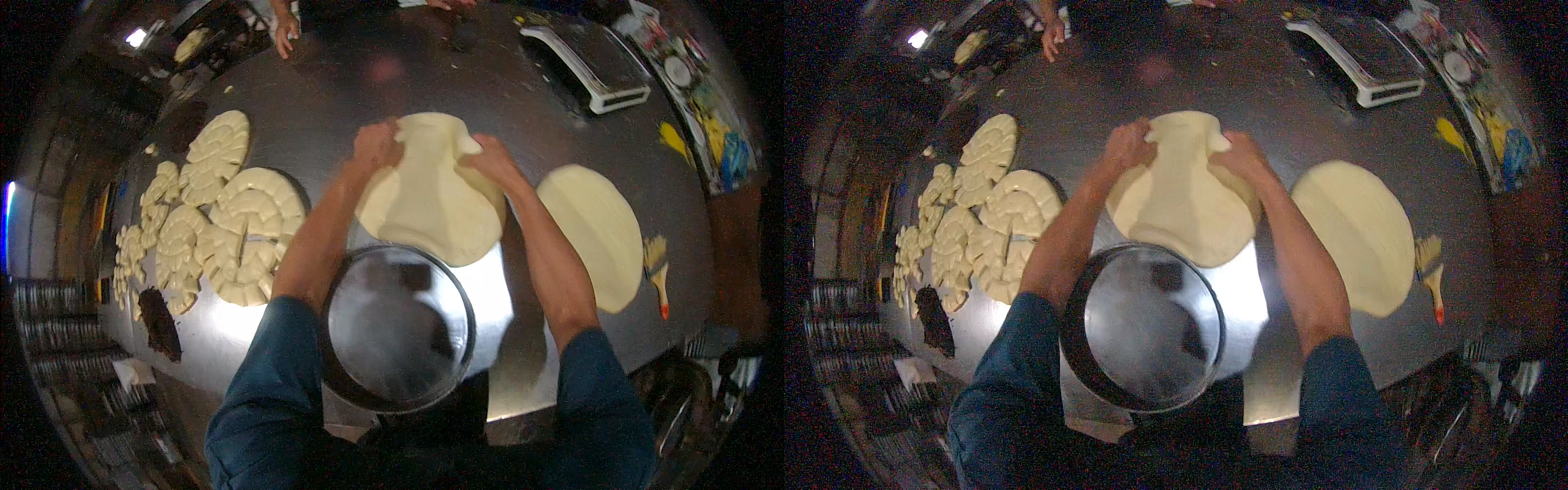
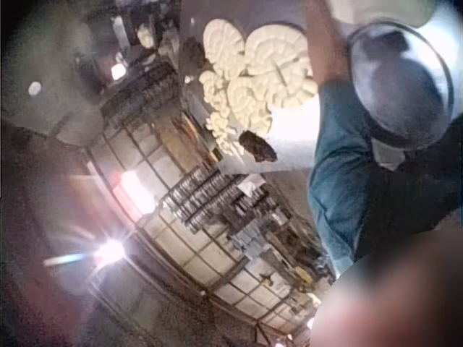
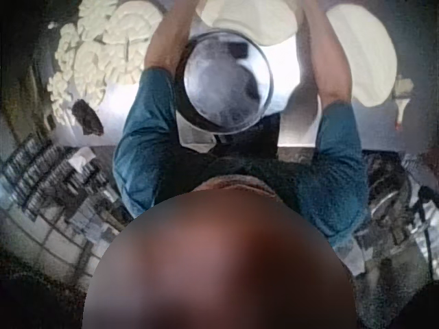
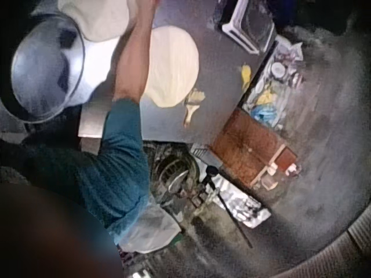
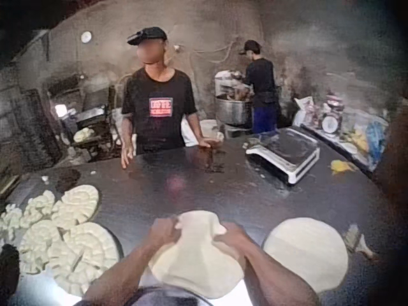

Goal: The person presses dough into round metal pans and uses a manual press machine to crimp the edges. They then fill small dough rounds with a dark paste and seal them into balls. The process is repeated for multiple units on a stainless steel table.

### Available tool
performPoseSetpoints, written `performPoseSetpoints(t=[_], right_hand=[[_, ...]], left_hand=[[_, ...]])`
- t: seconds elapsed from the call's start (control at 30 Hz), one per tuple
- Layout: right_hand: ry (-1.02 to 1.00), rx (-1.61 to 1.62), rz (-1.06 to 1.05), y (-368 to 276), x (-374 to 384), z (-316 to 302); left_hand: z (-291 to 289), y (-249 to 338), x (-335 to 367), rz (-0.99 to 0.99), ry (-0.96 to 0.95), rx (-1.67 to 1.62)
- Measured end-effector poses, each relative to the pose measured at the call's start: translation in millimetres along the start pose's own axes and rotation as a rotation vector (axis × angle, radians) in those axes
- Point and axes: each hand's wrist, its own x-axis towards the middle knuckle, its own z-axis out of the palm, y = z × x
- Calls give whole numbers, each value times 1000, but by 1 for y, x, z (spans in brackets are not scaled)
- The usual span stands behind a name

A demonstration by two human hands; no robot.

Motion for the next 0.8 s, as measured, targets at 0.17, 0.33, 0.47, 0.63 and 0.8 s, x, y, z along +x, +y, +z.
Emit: performPoseSetpoints(t=[0.17, 0.33, 0.47, 0.63, 0.8], right_hand=[[118, 876, -34, -11, -43, 12], [244, -29, 16, -42, -50, 24], [365, 221, -76, -81, -112, 1], [561, 202, -290, -166, -229, -9], [655, 151, -381, -223, -313, 13]], left_hand=[[-12, -2, -31, 124, 323, -942], [-16, -14, -37, -49, -135, -718], [-65, -13, -84, 55, 8, -1017], [-162, 3, -161, 290, 49, -1104], [-216, 17, -232, 499, 89, -1094]])
